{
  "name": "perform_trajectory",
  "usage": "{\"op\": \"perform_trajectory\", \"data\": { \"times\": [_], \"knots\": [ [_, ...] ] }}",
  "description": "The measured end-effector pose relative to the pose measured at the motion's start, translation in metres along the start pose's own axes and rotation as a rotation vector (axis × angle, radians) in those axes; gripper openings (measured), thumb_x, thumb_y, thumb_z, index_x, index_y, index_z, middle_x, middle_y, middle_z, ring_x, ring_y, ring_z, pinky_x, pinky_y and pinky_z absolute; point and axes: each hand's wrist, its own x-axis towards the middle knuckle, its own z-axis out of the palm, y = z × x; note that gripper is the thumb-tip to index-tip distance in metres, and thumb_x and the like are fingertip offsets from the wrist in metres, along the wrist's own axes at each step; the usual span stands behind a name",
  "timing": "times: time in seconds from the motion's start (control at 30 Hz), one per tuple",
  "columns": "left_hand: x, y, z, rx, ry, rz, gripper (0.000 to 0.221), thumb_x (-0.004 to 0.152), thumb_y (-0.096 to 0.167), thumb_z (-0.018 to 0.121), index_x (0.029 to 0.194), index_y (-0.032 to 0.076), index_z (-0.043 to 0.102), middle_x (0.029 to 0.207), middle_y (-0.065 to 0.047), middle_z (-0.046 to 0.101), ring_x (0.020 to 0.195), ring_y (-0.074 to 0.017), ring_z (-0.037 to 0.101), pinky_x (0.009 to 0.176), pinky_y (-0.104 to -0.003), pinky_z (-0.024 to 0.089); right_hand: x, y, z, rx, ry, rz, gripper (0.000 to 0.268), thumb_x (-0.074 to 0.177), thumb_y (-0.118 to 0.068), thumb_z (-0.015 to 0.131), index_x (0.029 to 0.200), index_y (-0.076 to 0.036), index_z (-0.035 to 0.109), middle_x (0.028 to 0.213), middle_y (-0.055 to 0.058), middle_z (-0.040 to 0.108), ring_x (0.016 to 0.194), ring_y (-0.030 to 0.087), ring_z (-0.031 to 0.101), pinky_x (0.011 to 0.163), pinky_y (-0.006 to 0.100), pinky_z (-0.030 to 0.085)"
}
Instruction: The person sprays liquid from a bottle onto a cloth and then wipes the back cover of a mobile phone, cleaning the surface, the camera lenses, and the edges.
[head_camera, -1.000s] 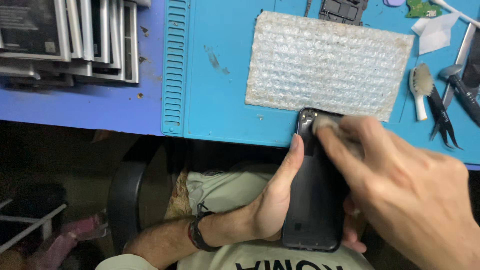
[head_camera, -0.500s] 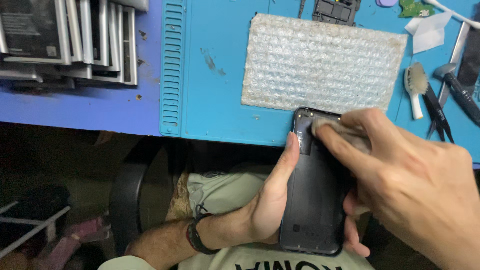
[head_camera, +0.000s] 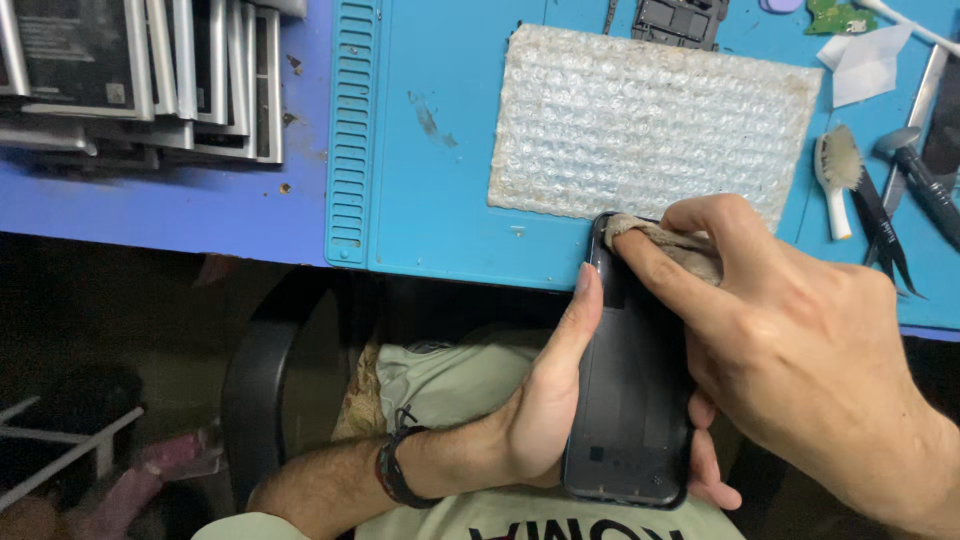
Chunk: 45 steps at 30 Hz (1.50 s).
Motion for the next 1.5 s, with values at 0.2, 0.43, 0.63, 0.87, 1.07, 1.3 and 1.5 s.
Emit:
{"op": "perform_trajectory", "data": {
  "times": [0.2, 0.43, 0.63, 0.87, 1.07, 1.3, 1.5],
  "knots": [
    [0.004, 0.004, 0.018, 0.137, 0.145, 0.088, 0.083, 0.106, 0.068, 0.038, 0.174, 0.021, 0.034, 0.168, -0.006, 0.044, 0.146, -0.0189, 0.048, 0.117, -0.038, 0.045, 0.006, 0.005, -0.001, 0.205, -0.117, 0.028, 0.061, 0.088, -0.012, 0.057, 0.148, -0.024, 0.06, 0.131, 0.004, 0.058, 0.073, 0.021, 0.071, 0.03, 0.041, 0.049],
    [-0.006, 0.008, -0.011, 0.087, 0.026, -0.156, 0.109, 0.106, 0.097, 0.035, 0.139, -0.005, 0.052, 0.11, -0.018, 0.061, 0.09, -0.0372, 0.073, 0.1, -0.072, 0.054, 0.008, 0.019, -0.006, 0.798, -0.058, 0.041, 0.046, 0.1, 0.002, 0.048, 0.134, -0.016, 0.074, 0.122, 0.014, 0.064, 0.095, 0.03, 0.07, 0.065, 0.042, 0.052],
    [-0.031, 0.04, 0.008, 0.032, -0.014, -0.28, 0.088, 0.12, 0.07, 0.035, 0.172, -0.001, 0.037, 0.125, -0.024, 0.063, 0.107, -0.0386, 0.073, 0.103, -0.056, 0.06, -0.049, 0.035, -0.001, 0.72, 0.205, 0.482, 0.021, 0.114, 0.003, 0.057, 0.13, 0.008, 0.069, 0.122, 0.021, 0.065, 0.11, 0.03, 0.065, 0.095, 0.039, 0.049],
    [-0.039, 0.091, 0.077, 1.006, 0.061, -0.136, 0.051, 0.106, 0.028, 0.05, 0.145, -0.004, 0.043, 0.136, -0.027, 0.068, 0.09, -0.031, 0.077, 0.067, -0.037, 0.064, -0.067, 0.047, 0.043, 0.5, 0.317, 0.583, 0.03, 0.125, -0.002, 0.096, 0.131, 0.011, 0.07, 0.112, 0.024, 0.06, 0.097, 0.03, 0.059, 0.091, 0.042, 0.047],
    [-0.038, 0.13, 0.125, 1.846, 0.164, 0.099, 0.034, 0.105, 0.022, 0.05, 0.136, 0.011, 0.052, 0.114, -0.001, 0.074, 0.097, -0.0105, 0.071, 0.086, -0.027, 0.062, -0.06, 0.054, 0.046, 0.348, 0.32, 0.46, 0.014, 0.123, 0.005, 0.096, 0.126, 0.009, 0.083, 0.128, 0.025, 0.059, 0.107, 0.034, 0.059, 0.095, 0.042, 0.051],
    [-0.007, 0.168, 0.132, 2.57, 0.129, 0.019, 0.053, 0.091, 0.037, 0.082, 0.14, 0.024, 0.067, 0.087, -0.003, 0.08, 0.078, -0.0281, 0.074, 0.074, -0.043, 0.05, -0.062, 0.053, 0.043, 0.37, 0.301, 0.418, 0.012, 0.113, 0.01, 0.088, 0.116, 0.009, 0.076, 0.123, 0.024, 0.066, 0.119, 0.035, 0.065, 0.107, 0.043, 0.053],
    [0.011, 0.184, 0.121, 2.669, 0.141, 0.191, 0.035, 0.088, 0.043, 0.084, 0.119, 0.026, 0.084, 0.108, 0.003, 0.085, 0.094, -0.0288, 0.075, 0.075, -0.045, 0.05, -0.069, 0.05, 0.031, 0.75, 0.232, 0.621, 0.019, 0.117, 0.009, 0.079, 0.133, 0.006, 0.068, 0.12, 0.018, 0.068, 0.107, 0.021, 0.066, 0.094, 0.03, 0.046]
  ]
}}
